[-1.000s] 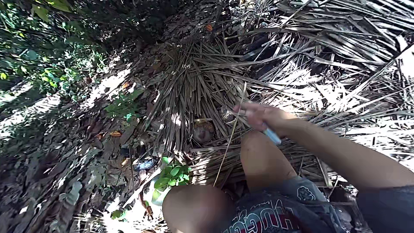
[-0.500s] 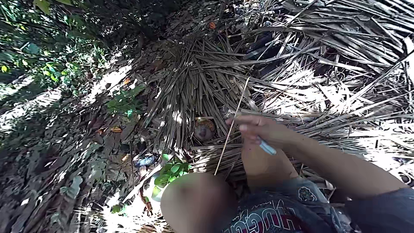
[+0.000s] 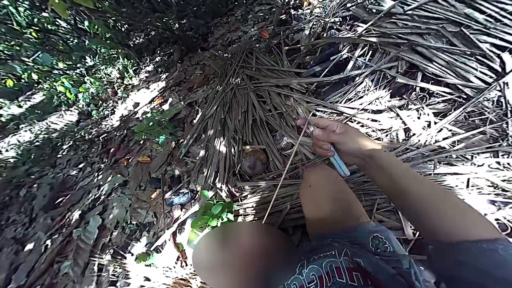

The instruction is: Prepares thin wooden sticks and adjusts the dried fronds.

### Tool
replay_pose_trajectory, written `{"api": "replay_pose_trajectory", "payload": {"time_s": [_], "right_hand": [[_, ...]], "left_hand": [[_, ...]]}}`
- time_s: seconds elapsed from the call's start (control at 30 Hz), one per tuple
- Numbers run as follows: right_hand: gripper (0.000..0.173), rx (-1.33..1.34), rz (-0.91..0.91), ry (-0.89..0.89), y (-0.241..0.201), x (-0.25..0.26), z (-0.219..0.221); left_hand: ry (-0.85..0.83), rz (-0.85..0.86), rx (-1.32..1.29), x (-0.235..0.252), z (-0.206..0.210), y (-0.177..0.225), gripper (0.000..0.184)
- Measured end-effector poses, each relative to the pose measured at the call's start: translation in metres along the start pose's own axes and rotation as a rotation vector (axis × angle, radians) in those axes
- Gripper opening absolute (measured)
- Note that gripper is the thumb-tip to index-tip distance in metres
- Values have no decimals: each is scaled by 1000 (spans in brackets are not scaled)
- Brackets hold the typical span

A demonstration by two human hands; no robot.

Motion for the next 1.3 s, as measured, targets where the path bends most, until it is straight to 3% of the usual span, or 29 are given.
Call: {"api": "replay_pose_trajectory", "payload": {"time_s": [0.07,0.17,0.33,0.4,0.47,0.53,0.63,0.7,0.87,0.97,1.1,1.2,1.3], "right_hand": [[35,22,59,-60,14,-5,12],[32,-44,307,-233,37,-23,39],[29,-11,-55,257,-14,8,-59],[34,-82,-68,309,-18,3,-48],[48,-107,102,154,16,-14,2],[60,-108,353,-133,50,-33,62],[48,58,501,-369,86,-40,97],[36,90,412,-318,70,-24,74],[31,93,-7,139,4,12,-32],[38,9,-76,224,-4,-2,-31],[59,-125,389,-285,60,-39,77],[47,-8,506,-503,95,-43,110],[33,17,342,-353,63,-15,75]], "left_hand": [[42,14,34,4,1,-4,21],[75,13,93,-1,0,-6,21],[80,-67,135,-17,-11,-10,22],[154,-51,181,-13,-11,-12,23],[238,11,299,-8,-4,-8,21],[302,102,458,0,3,-2,22],[332,206,637,1,8,6,26],[330,218,682,-6,3,7,27],[333,154,748,-24,-4,3,27],[293,59,507,-21,-10,-9,25],[103,-47,41,-7,0,-11,28],[-30,-87,-189,-4,2,-11,24],[-103,-160,-355,-17,-9,-19,21]]}}
Point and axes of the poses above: each hand's wrist, its own x-axis towards the middle knuckle, its own z-axis out of the palm, y = z × x, the point moved 3 cm from there along x, towards the middle knuckle, and after that the axes turned 8 degrees about x, right-handed, at the moved point
